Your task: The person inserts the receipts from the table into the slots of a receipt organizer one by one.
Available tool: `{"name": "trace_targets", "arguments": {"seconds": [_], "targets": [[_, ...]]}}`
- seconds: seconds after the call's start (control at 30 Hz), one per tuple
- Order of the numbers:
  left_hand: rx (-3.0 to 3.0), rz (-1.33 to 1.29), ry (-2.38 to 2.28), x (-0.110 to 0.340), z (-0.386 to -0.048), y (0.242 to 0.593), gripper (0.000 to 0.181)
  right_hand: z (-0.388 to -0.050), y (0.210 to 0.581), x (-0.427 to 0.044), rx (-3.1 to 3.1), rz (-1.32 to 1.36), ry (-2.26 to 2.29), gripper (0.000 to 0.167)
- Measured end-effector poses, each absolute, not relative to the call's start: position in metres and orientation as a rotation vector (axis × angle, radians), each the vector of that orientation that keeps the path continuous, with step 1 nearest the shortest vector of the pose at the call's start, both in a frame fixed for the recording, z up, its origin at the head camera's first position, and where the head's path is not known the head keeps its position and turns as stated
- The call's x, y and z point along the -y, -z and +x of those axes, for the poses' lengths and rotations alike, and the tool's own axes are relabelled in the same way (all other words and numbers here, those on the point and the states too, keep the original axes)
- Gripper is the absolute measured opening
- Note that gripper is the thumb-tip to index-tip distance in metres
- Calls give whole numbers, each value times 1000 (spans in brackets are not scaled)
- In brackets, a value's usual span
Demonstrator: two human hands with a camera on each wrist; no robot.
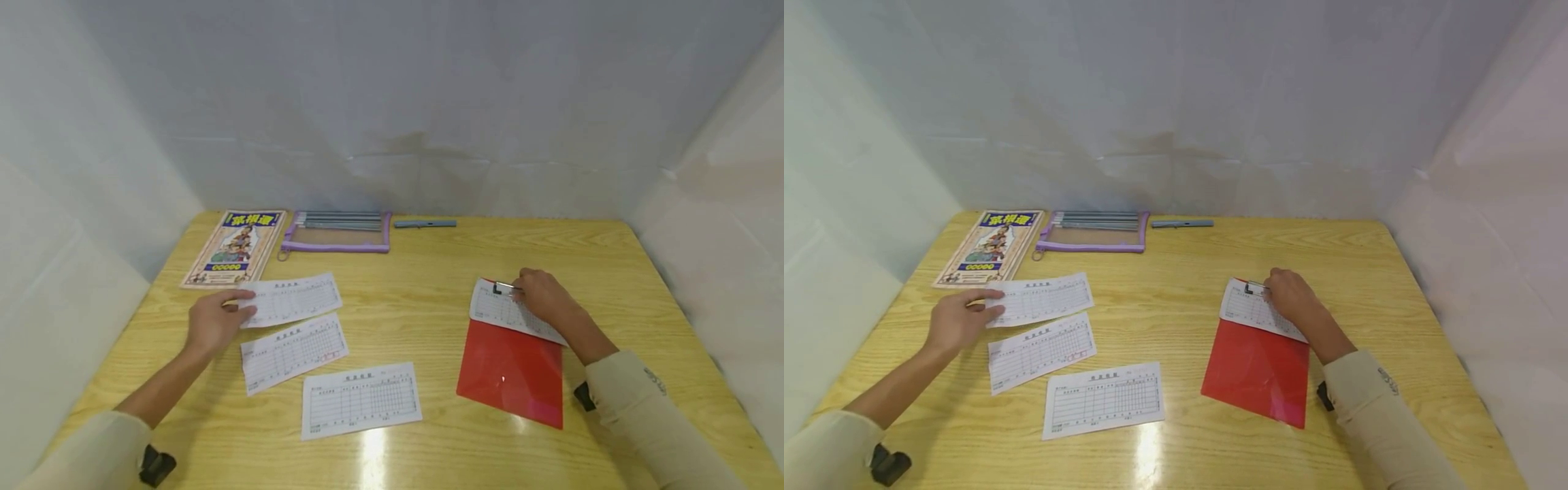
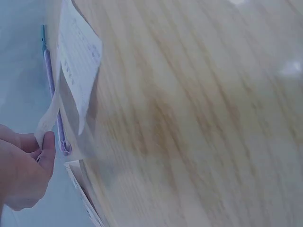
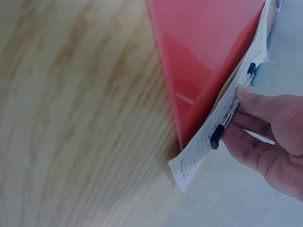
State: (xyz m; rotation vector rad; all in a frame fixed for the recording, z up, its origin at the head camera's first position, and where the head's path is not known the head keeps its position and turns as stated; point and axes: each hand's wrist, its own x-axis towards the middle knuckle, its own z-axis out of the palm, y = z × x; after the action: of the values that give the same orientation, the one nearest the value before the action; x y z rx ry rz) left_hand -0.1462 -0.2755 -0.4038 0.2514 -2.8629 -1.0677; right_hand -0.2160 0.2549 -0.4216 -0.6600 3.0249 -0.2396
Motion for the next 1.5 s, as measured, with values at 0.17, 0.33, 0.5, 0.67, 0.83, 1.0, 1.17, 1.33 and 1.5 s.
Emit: {"name": "trace_targets", "arguments": {"seconds": [0.17, 0.33, 0.5, 0.67, 0.83, 1.0, 1.17, 1.33, 1.5], "targets": [[2854, 257, 1105, 270, -149, 395, 32, -215, 421, -254, -3026, -676, 252, 18], [2836, 221, 1117, 266, -154, 383, 32, -215, 421, -253, -3024, -669, 253, 18], [2807, 208, 1201, 255, -163, 373, 32, -216, 421, -255, -3037, -675, 230, 16], [2789, 149, 1346, 231, -173, 374, 31, -217, 422, -257, -3035, -673, 246, 17], [2768, 58, 1490, 199, -182, 380, 31, -216, 424, -258, -3019, -651, 264, 16], [2774, 6, 1556, 161, -188, 383, 30, -215, 424, -258, -3019, -648, 273, 14], [2765, -70, 1669, 127, -193, 385, 27, -215, 424, -256, -3025, -661, 259, 14], [2788, -130, 1739, 103, -198, 389, 24, -215, 422, -253, -3025, -684, 263, 12], [2853, -237, 1739, 76, -202, 398, 24, -214, 421, -253, -3029, -692, 249, 11]]}}
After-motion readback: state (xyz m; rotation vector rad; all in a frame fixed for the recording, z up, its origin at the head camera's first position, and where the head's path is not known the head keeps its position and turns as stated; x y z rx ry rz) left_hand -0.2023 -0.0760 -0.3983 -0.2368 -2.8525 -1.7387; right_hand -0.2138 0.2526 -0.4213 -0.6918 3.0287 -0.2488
